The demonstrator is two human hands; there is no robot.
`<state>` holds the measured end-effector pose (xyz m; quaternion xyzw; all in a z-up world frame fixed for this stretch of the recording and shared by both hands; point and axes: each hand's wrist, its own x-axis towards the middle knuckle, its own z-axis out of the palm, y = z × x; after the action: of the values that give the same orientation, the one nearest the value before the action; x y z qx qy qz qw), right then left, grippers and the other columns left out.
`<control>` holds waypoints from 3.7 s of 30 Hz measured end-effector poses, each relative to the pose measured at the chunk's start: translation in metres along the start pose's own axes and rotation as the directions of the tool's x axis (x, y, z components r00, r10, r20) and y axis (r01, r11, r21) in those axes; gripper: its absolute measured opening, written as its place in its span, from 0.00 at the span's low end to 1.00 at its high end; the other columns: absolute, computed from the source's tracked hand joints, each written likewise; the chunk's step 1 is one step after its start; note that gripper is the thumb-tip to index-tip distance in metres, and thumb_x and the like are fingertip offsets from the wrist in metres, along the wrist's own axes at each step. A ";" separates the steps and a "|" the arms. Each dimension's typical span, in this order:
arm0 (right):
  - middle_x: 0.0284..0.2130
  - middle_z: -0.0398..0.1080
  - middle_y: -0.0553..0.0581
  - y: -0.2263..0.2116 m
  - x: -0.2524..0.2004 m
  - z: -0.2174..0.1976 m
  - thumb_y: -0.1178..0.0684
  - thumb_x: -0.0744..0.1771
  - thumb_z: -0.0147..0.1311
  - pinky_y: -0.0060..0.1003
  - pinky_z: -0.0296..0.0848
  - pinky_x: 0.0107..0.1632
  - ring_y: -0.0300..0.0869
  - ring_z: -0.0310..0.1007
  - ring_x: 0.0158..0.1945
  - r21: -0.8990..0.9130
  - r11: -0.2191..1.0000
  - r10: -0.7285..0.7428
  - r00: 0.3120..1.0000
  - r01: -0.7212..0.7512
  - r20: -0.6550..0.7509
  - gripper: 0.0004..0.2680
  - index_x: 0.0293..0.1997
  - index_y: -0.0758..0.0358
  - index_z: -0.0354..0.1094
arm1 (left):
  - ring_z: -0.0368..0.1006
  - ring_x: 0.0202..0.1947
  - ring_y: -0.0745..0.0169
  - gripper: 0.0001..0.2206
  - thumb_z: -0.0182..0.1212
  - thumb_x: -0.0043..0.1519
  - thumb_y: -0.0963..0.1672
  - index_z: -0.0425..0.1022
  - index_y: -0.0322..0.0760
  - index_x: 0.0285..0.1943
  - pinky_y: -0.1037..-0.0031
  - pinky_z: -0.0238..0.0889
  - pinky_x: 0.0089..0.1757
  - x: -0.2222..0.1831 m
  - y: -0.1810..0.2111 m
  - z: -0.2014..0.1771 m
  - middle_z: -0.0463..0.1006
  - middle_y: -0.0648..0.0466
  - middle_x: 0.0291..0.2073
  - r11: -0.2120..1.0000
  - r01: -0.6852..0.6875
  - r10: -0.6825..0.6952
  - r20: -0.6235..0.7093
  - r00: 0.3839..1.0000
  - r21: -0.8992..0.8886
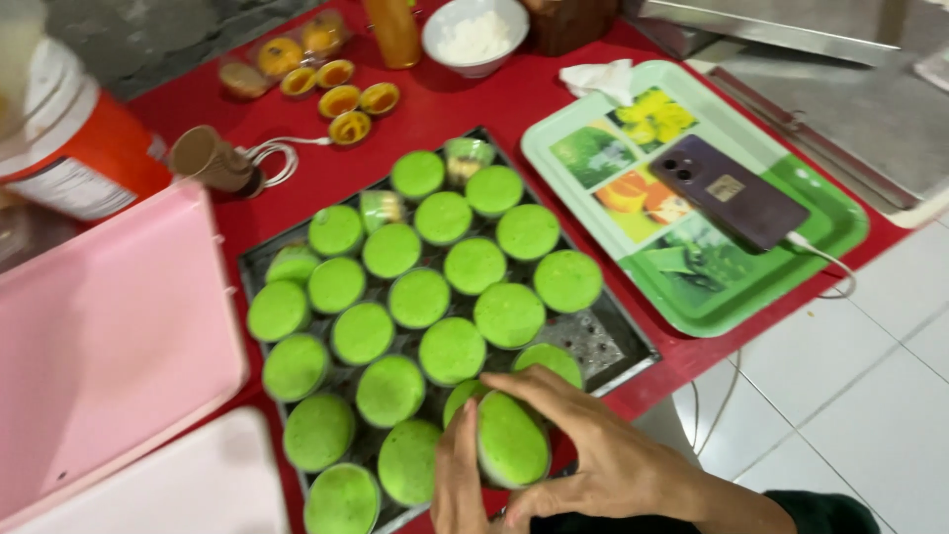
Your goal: Unmolding small green steamed cakes from individual plastic molds and arranging them neatly on a tray.
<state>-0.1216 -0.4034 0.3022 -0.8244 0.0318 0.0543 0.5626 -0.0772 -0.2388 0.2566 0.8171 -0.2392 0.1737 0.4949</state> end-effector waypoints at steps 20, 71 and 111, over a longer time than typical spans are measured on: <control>0.44 0.67 0.60 -0.003 -0.009 -0.023 0.46 0.62 0.67 0.43 0.71 0.48 0.49 0.70 0.46 -0.118 0.894 -0.448 0.860 0.432 -0.245 0.23 0.58 0.65 0.63 | 0.77 0.45 0.45 0.15 0.51 0.68 0.41 0.67 0.23 0.61 0.65 0.72 0.52 -0.002 0.056 0.095 0.72 0.35 0.48 0.987 -0.006 -0.080 -0.525 0.847 -0.160; 0.64 0.61 0.68 0.013 0.006 0.032 0.42 0.66 0.74 0.50 0.75 0.60 0.54 0.65 0.64 0.970 0.244 -0.220 0.975 0.014 0.041 0.34 0.72 0.70 0.49 | 0.51 0.77 0.41 0.32 0.74 0.59 0.46 0.56 0.36 0.66 0.50 0.48 0.72 0.004 0.025 0.006 0.67 0.35 0.65 0.707 0.004 -0.072 -0.067 0.995 -0.707; 0.62 0.63 0.66 0.024 0.008 0.014 0.40 0.67 0.59 0.43 0.74 0.54 0.50 0.67 0.60 0.911 0.407 -0.146 0.989 0.060 0.000 0.29 0.70 0.76 0.56 | 0.64 0.65 0.48 0.42 0.75 0.54 0.49 0.56 0.34 0.75 0.59 0.65 0.60 0.014 0.032 -0.025 0.68 0.41 0.63 0.936 0.083 -0.020 0.185 0.983 -0.341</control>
<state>-0.1175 -0.3992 0.2736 -0.3861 -0.0169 0.0265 0.9219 -0.0847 -0.2324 0.2977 0.7352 -0.2879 0.0419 0.6123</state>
